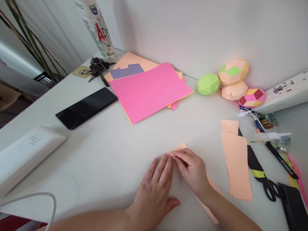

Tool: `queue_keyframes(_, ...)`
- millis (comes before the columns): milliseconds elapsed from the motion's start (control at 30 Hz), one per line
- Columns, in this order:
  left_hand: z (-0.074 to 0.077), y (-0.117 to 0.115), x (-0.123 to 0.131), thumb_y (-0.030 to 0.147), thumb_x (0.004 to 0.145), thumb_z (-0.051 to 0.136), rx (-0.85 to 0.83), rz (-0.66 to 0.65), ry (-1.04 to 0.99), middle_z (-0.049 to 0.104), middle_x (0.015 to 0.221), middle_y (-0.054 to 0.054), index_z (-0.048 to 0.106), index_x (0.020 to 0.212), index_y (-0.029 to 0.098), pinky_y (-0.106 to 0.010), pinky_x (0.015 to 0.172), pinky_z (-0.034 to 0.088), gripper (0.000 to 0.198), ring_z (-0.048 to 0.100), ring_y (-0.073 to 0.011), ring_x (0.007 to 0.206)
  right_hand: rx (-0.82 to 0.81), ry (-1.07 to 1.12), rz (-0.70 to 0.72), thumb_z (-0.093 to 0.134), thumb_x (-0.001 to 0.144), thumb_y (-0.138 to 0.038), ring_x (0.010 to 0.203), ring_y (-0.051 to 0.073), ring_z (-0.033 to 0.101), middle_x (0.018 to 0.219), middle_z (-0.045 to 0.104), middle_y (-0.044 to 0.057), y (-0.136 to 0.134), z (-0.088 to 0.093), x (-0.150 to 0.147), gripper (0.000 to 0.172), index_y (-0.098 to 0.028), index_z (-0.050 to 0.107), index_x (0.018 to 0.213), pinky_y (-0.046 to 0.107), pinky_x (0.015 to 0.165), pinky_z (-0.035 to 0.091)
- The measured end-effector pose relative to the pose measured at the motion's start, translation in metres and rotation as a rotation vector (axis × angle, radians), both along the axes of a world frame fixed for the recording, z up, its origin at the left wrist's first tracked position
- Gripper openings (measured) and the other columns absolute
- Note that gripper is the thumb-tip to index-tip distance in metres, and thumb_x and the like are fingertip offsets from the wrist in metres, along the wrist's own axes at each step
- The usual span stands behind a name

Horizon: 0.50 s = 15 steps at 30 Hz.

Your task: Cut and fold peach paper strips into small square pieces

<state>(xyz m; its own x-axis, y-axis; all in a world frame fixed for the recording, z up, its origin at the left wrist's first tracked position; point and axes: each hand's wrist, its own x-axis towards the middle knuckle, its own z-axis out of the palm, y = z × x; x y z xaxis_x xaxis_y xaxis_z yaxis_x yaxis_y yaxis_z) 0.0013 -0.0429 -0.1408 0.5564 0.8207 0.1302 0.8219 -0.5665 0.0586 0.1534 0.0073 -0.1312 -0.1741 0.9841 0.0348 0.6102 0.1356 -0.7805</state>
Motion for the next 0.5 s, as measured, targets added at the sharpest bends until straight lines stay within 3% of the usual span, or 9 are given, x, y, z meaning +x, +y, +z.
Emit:
queue_keyframes(167, 0.0014, 0.0029, -0.001, 0.076, 0.081, 0.041, -0.009, -0.021, 0.008, 0.046, 0.145, -0.014, 0.058, 0.13, 0.009, -0.044, 0.112, 0.024, 0.085, 0.031, -0.0308, 0.138, 0.05, -0.056, -0.014, 0.051, 0.091, -0.019, 0.076, 0.016, 0.067, 0.089, 0.071, 0.003, -0.0005, -0.002, -0.0013, 0.019, -0.025, 0.069, 0.095, 0.028, 0.064, 0.056)
queue_keyframes(300, 0.0046, 0.0054, -0.0027, 0.077, 0.08, 0.041, -0.005, -0.026, -0.017, 0.05, 0.142, -0.012, 0.06, 0.127, 0.01, -0.044, 0.111, 0.025, 0.084, 0.037, -0.0315, 0.135, -0.049, -0.049, -0.072, 0.057, 0.087, -0.023, 0.062, 0.014, 0.061, 0.074, 0.066, -0.001, 0.0002, 0.0003, 0.0, 0.006, -0.023, 0.062, 0.084, 0.025, 0.056, 0.051)
queue_keyframes(500, 0.0062, 0.0062, -0.0029, 0.078, 0.079, 0.041, 0.022, -0.018, -0.04, 0.056, 0.136, -0.013, 0.062, 0.124, 0.009, -0.042, 0.11, 0.027, 0.085, 0.041, -0.0302, 0.132, -0.106, 0.028, -0.054, 0.055, 0.088, -0.026, 0.056, 0.012, 0.053, 0.071, 0.061, 0.0, 0.0017, 0.0058, 0.0074, 0.009, -0.022, 0.06, 0.081, 0.024, 0.051, 0.048)
